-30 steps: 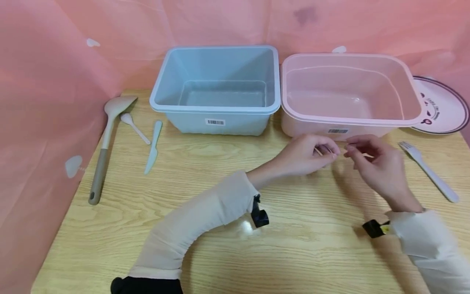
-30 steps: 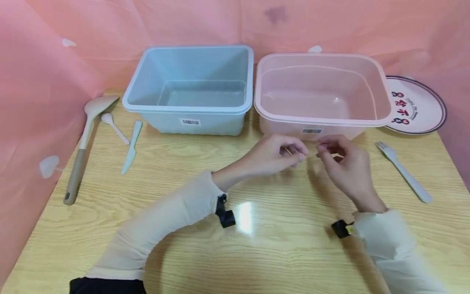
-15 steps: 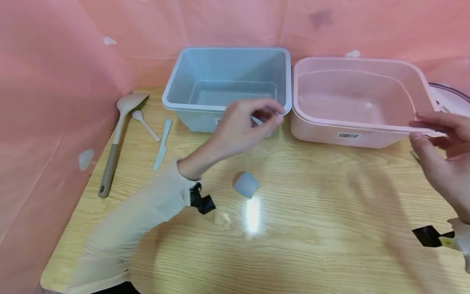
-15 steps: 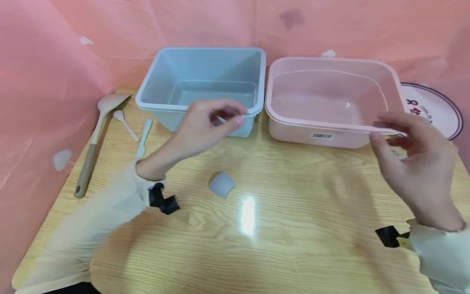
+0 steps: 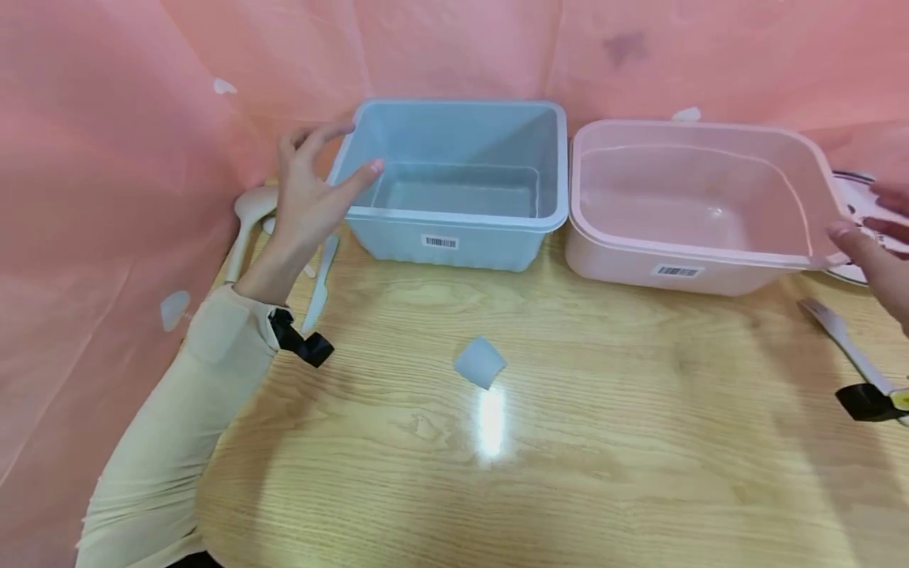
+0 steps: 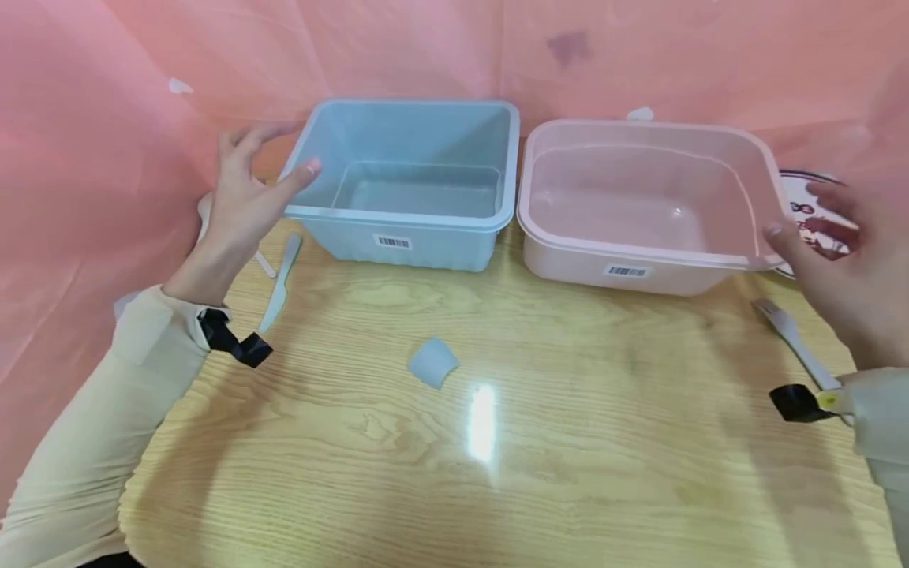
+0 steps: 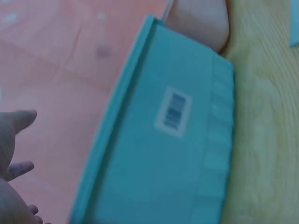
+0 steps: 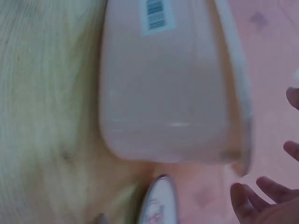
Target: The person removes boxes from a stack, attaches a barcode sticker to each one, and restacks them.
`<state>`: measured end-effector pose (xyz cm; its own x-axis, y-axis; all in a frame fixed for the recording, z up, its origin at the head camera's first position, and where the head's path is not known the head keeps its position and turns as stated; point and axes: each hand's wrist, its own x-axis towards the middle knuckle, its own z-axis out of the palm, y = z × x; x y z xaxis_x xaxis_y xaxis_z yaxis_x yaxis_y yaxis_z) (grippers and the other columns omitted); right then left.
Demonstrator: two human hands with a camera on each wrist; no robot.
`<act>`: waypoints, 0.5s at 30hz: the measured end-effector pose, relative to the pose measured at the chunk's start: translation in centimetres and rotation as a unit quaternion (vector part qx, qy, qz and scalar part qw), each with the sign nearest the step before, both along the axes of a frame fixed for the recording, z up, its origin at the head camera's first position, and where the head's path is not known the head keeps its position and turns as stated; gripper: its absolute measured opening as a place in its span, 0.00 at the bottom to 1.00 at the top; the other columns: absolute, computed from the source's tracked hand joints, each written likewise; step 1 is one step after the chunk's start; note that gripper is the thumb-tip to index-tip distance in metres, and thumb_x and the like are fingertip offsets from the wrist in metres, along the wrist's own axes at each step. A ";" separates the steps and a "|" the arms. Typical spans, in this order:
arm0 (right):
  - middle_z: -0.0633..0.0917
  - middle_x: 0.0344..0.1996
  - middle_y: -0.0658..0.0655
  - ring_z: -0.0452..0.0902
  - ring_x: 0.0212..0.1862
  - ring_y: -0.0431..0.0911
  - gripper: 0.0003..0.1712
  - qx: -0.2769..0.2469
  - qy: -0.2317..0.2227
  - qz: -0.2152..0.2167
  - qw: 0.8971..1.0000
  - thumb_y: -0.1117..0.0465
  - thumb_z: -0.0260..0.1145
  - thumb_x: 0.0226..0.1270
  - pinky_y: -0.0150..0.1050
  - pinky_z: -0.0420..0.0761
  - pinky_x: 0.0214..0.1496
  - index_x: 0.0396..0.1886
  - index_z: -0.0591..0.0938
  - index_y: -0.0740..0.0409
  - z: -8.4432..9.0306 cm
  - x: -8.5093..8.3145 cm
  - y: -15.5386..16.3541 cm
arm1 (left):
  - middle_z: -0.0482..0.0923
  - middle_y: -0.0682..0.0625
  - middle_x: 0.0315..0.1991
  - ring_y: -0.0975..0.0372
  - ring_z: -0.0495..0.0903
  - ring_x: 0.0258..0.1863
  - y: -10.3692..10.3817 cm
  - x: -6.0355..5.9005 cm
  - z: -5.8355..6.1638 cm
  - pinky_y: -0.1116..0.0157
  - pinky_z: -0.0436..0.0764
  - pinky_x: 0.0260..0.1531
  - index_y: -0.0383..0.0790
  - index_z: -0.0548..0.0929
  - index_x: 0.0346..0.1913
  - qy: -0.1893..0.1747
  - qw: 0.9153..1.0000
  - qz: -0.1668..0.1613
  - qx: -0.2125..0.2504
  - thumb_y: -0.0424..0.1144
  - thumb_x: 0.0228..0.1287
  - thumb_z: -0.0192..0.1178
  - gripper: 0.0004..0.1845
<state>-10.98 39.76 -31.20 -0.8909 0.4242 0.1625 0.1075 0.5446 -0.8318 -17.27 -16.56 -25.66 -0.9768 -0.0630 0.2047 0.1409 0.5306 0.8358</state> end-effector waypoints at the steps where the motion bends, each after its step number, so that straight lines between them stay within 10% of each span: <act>1: 0.73 0.58 0.36 0.71 0.52 0.27 0.30 -0.023 0.010 0.013 1.000 0.61 0.64 0.66 0.15 0.70 0.51 0.67 0.71 0.39 -0.7 -0.3 0.7 | 0.53 0.49 0.67 0.61 0.53 0.65 -0.6 -0.3 -0.6 0.60 0.59 0.66 0.54 0.74 0.64 -0.015 1.000 0.002 -0.002 0.52 0.56 0.68 0.31; 7: 0.73 0.39 0.36 0.67 0.29 0.27 0.28 -0.037 0.022 0.061 0.997 0.66 0.65 0.64 0.13 0.72 0.27 0.64 0.76 0.44 -2.1 -0.5 0.5 | 0.46 0.48 0.71 0.56 0.50 0.71 -2.4 -1.4 -4.1 0.52 0.60 0.69 0.59 0.67 0.69 -0.060 0.998 0.006 0.017 0.55 0.54 0.69 0.39; 15: 0.72 0.34 0.31 0.67 0.22 0.27 0.18 0.062 -0.126 0.025 0.990 0.50 0.59 0.69 0.25 0.69 0.18 0.57 0.77 0.33 -0.5 -0.5 -1.8 | 0.59 0.48 0.70 0.58 0.61 0.66 -2.8 -2.0 -6.8 0.57 0.64 0.67 0.52 0.66 0.70 -0.035 0.991 0.014 0.127 0.45 0.55 0.70 0.39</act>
<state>-11.53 37.99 -31.66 -0.9289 0.3699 -0.0198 0.2743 0.6508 -0.7080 -19.25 -19.37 -32.46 -0.9853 -0.1306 0.1098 0.0657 0.3038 0.9505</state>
